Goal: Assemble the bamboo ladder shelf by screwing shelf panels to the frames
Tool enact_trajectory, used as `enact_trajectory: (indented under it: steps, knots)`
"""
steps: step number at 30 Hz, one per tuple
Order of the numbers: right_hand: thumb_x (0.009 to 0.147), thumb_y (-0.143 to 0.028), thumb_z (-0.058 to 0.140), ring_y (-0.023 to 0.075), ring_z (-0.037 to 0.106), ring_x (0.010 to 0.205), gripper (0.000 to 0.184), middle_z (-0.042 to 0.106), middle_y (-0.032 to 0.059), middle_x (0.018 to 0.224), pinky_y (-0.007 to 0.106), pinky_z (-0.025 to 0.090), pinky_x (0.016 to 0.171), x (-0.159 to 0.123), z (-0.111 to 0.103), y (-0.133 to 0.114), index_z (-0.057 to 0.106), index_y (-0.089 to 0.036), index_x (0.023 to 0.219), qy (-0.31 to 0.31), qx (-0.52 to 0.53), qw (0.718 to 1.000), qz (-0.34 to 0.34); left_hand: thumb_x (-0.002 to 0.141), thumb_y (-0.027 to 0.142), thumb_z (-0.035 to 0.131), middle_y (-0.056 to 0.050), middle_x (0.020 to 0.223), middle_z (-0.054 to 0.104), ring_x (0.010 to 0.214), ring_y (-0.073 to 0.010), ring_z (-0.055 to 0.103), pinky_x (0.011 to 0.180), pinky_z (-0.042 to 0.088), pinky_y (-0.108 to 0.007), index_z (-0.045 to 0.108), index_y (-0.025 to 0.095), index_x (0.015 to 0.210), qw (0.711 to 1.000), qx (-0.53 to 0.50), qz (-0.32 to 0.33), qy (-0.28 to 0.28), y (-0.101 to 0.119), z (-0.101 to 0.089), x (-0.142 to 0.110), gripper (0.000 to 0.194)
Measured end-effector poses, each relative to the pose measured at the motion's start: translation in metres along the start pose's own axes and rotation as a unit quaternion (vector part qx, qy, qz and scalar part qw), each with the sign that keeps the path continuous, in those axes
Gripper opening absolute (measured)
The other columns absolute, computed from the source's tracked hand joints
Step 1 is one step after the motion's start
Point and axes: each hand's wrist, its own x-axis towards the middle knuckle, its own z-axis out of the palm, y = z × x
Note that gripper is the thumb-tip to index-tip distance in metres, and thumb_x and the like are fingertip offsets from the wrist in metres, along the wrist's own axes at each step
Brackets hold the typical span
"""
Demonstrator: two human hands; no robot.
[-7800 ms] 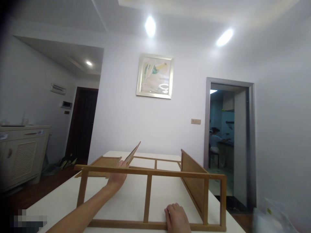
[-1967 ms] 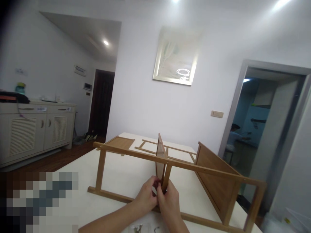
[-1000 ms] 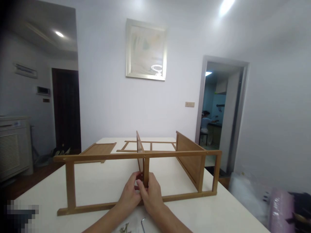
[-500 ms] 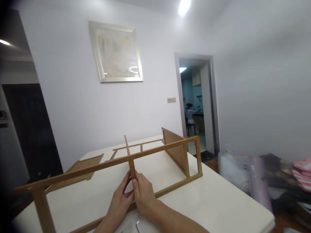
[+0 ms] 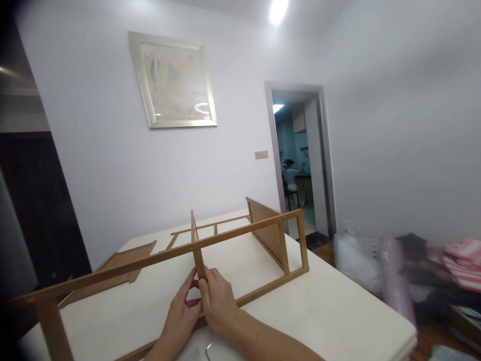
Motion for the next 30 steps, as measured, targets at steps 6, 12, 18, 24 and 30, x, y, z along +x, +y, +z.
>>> enact_trajectory:
  steps: [6,12,18,24,30]
  knots:
    - [0.102,-0.032,0.033,0.0177,0.058,0.096,0.029,0.062,0.0048,0.102,0.032,0.047,0.088,0.0025,-0.0019,0.0008,0.057,-0.026,0.116,0.006,0.023,1.000,-0.014,0.085,0.039,0.062,-0.013,0.137,0.054,0.123,-0.0282,0.055,0.078,0.061,-0.035,0.038,0.024,0.146,0.999,0.024,0.037,0.002,0.0002,0.0006,-0.0017,0.068]
    - [0.101,-0.035,0.037,0.0173,0.059,0.096,0.028,0.064,0.0047,0.099,0.032,0.047,0.088,0.0045,-0.0041,0.0022,0.062,-0.024,0.099,0.014,0.040,0.999,-0.015,0.082,0.038,0.065,-0.014,0.145,0.048,0.127,-0.0303,0.052,0.081,0.061,-0.037,0.045,0.023,0.142,0.999,0.004,0.033,0.007,-0.0030,-0.0002,-0.0010,0.065]
    - [0.101,-0.036,0.037,0.0177,0.061,0.093,0.029,0.066,0.0047,0.096,0.030,0.048,0.083,0.0042,-0.0038,0.0014,0.064,-0.024,0.101,0.020,0.016,1.000,-0.012,0.081,0.041,0.066,-0.013,0.144,0.050,0.128,-0.0288,0.053,0.081,0.061,-0.033,0.048,0.022,0.138,1.000,0.000,0.013,0.003,0.0031,-0.0016,-0.0007,0.063]
    - [0.101,-0.038,0.036,0.0179,0.061,0.090,0.032,0.065,0.0051,0.095,0.031,0.049,0.081,0.0040,-0.0062,-0.0009,0.065,-0.024,0.098,0.013,0.003,1.000,-0.007,0.082,0.042,0.065,-0.012,0.143,0.052,0.128,-0.0283,0.053,0.080,0.060,-0.032,0.046,0.023,0.139,1.000,0.008,0.015,-0.002,0.0048,-0.0020,-0.0003,0.063]
    - [0.101,-0.039,0.036,0.0179,0.061,0.091,0.033,0.066,0.0052,0.097,0.031,0.049,0.082,0.0056,-0.0088,-0.0005,0.065,-0.024,0.107,-0.008,0.007,1.000,-0.004,0.081,0.039,0.066,-0.012,0.137,0.058,0.125,-0.0290,0.056,0.080,0.061,-0.035,0.048,0.022,0.139,0.999,0.011,0.027,0.013,0.0051,-0.0018,-0.0004,0.063]
